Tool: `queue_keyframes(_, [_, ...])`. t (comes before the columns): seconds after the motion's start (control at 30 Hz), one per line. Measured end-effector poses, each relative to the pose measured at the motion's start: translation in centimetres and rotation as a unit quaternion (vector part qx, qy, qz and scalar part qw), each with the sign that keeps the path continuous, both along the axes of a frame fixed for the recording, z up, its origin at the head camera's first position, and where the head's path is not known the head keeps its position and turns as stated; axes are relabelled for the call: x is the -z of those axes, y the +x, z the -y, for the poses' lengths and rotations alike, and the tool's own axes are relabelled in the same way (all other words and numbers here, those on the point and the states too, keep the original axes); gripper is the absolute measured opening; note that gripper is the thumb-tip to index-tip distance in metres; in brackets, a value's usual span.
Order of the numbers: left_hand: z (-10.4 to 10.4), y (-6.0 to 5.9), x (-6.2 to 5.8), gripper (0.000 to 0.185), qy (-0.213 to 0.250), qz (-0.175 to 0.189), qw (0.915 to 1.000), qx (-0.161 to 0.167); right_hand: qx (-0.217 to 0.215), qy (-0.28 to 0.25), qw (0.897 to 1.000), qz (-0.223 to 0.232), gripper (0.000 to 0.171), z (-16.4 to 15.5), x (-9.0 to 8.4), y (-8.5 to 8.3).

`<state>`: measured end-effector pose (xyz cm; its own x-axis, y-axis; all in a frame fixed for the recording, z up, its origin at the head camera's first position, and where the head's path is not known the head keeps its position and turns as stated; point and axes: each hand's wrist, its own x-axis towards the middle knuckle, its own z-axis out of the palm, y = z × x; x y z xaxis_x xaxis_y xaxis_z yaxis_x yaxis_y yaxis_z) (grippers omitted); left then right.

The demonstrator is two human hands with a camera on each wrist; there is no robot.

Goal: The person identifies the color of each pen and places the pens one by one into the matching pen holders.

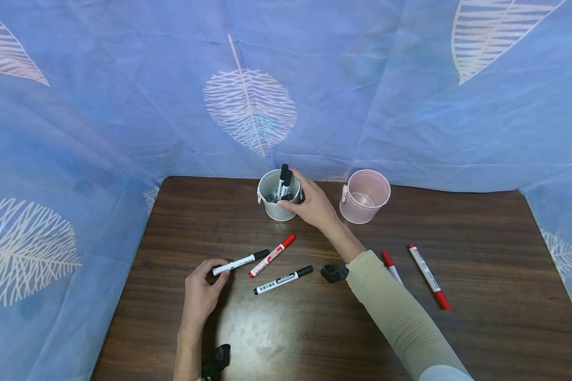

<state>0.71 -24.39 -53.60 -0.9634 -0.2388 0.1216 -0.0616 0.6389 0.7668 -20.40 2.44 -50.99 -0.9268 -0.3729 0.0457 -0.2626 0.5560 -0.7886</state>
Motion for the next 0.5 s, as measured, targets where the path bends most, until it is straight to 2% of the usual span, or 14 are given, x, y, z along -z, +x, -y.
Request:
queue_keyframes(0.23, [-0.26,0.03,-0.03,0.021,0.040,-0.004,0.9991,-0.012,0.003,0.012,1.000,0.005,0.089,0.02,-0.10,0.16])
queue_keyframes(0.33, [-0.35,0.10,0.02,0.021,0.087,-0.012,0.9961,-0.010,0.002,0.019,1.000,0.005,0.090,0.04,-0.08,0.23])
queue_keyframes(0.5, [-0.45,0.04,0.13,0.021,0.169,-0.025,0.9852,-0.008,0.001,0.018,1.000,0.000,0.088,0.03,0.02,0.20])
